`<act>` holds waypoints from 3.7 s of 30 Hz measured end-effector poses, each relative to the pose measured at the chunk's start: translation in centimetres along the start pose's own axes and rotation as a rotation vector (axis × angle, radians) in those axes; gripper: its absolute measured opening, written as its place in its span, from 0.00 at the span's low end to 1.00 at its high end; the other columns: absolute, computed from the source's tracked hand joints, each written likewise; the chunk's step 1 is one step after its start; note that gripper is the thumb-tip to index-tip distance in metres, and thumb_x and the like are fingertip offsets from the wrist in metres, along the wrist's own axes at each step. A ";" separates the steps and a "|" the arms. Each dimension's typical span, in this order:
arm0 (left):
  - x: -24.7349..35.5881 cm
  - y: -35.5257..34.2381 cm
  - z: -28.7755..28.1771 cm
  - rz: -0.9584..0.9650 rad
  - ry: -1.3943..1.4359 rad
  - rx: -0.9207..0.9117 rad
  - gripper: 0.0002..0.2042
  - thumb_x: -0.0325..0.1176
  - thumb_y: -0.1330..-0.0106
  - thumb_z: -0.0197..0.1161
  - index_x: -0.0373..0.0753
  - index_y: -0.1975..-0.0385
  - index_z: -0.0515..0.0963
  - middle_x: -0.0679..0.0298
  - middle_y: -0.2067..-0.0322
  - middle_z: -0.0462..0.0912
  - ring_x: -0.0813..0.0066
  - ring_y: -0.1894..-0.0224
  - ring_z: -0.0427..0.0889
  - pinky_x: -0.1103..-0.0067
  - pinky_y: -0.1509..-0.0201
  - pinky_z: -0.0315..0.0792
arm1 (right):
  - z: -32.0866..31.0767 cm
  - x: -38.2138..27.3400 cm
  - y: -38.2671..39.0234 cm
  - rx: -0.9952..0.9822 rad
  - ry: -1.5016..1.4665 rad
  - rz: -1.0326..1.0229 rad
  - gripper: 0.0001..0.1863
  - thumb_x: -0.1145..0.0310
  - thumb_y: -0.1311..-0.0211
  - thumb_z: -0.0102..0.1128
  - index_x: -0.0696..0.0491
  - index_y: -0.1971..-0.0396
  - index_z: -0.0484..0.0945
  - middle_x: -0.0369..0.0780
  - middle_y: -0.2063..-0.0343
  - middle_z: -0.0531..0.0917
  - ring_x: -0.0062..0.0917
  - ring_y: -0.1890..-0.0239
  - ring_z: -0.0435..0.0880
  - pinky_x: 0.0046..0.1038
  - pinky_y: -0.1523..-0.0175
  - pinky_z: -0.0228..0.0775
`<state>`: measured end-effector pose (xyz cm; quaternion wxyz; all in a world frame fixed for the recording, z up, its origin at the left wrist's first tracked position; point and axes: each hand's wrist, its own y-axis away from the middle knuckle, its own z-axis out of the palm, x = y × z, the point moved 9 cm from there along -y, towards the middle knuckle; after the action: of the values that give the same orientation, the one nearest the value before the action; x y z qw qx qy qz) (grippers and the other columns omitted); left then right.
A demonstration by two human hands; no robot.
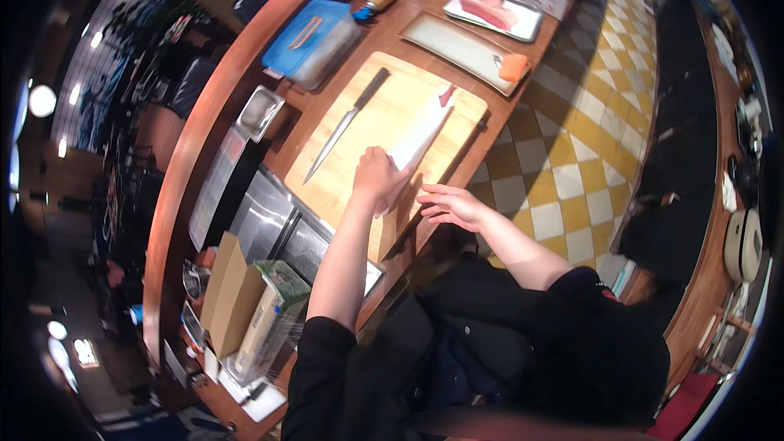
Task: The person wraps a piece of fish fillet in paper towels, then in plastic wrap, and places it in a refrigerator. They also retrieve a metal tray from the refrigerator and place it on the counter.
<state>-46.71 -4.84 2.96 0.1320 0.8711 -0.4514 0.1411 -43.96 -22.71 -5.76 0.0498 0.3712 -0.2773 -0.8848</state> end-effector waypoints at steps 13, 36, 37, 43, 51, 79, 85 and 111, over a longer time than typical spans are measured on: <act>2.5 -3.4 2.6 -0.002 0.147 -0.198 0.18 0.34 0.51 0.77 0.36 0.73 0.71 0.55 0.61 0.71 0.57 0.63 0.79 0.69 0.57 0.76 | -1.0 -0.6 -5.1 -0.032 -0.484 0.077 0.34 0.62 0.33 0.63 0.64 0.34 0.60 0.56 0.32 0.58 0.45 0.31 0.63 0.49 0.32 0.66; -9.6 40.3 -10.5 0.084 0.591 0.157 0.18 0.32 0.48 0.74 0.38 0.69 0.67 0.47 0.37 0.67 0.52 0.35 0.70 0.69 0.34 0.66 | 30.0 14.9 9.1 -0.288 0.447 -0.211 0.21 0.67 0.43 0.70 0.58 0.51 0.80 0.38 0.58 0.85 0.18 0.62 0.84 0.22 0.58 0.77; -10.5 42.1 -10.8 0.096 0.684 0.146 0.18 0.33 0.48 0.73 0.37 0.69 0.67 0.46 0.38 0.68 0.53 0.37 0.71 0.69 0.35 0.67 | 31.0 16.7 9.6 -0.265 0.434 -0.204 0.21 0.69 0.44 0.70 0.58 0.50 0.79 0.37 0.59 0.85 0.19 0.62 0.84 0.22 0.59 0.76; -17.9 53.7 -9.9 0.085 0.565 0.003 0.17 0.32 0.48 0.72 0.40 0.71 0.66 0.55 0.63 0.72 0.52 0.56 0.73 0.66 0.50 0.68 | 38.0 28.2 11.7 -0.224 0.272 -0.006 0.37 0.76 0.42 0.66 0.54 0.32 0.63 0.39 0.49 0.79 0.22 0.53 0.83 0.23 0.59 0.77; -27.4 60.9 -7.3 -0.012 0.326 0.091 0.16 0.32 0.49 0.75 0.41 0.66 0.73 0.52 0.50 0.75 0.48 0.41 0.71 0.63 0.39 0.68 | 41.3 39.7 5.4 -0.224 0.012 0.206 0.23 0.74 0.35 0.64 0.58 0.41 0.72 0.44 0.47 0.80 0.36 0.46 0.82 0.42 0.50 0.83; -38.9 82.3 9.6 -0.764 1.234 0.724 0.08 0.34 0.27 0.62 0.38 0.61 0.72 0.67 0.70 0.81 0.77 0.58 0.85 0.81 0.52 0.74 | 44.4 49.4 1.2 -0.163 -0.393 0.212 0.20 0.72 0.34 0.64 0.57 0.43 0.72 0.44 0.46 0.78 0.37 0.40 0.76 0.49 0.33 0.69; -37.2 83.7 6.1 -0.805 1.711 0.787 0.08 0.31 0.28 0.62 0.39 0.62 0.69 0.64 0.71 0.81 0.71 0.67 0.86 0.73 0.57 0.83 | 43.1 50.0 0.5 -0.117 -0.435 0.188 0.25 0.73 0.34 0.65 0.58 0.40 0.68 0.46 0.43 0.76 0.40 0.38 0.75 0.52 0.33 0.68; -33.4 64.9 -4.2 0.106 -0.317 0.048 0.36 0.36 0.53 0.76 0.41 0.41 0.70 0.58 0.45 0.75 0.57 0.43 0.75 0.67 0.38 0.70 | 40.8 49.7 3.3 -0.121 -0.195 0.300 0.28 0.63 0.32 0.63 0.62 0.39 0.66 0.49 0.46 0.77 0.38 0.42 0.80 0.40 0.34 0.73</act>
<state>-119.17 -14.55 1.35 0.0304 0.8603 -0.5085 0.0193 -108.02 -21.60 -11.99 0.1760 0.2345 -0.2794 -0.9143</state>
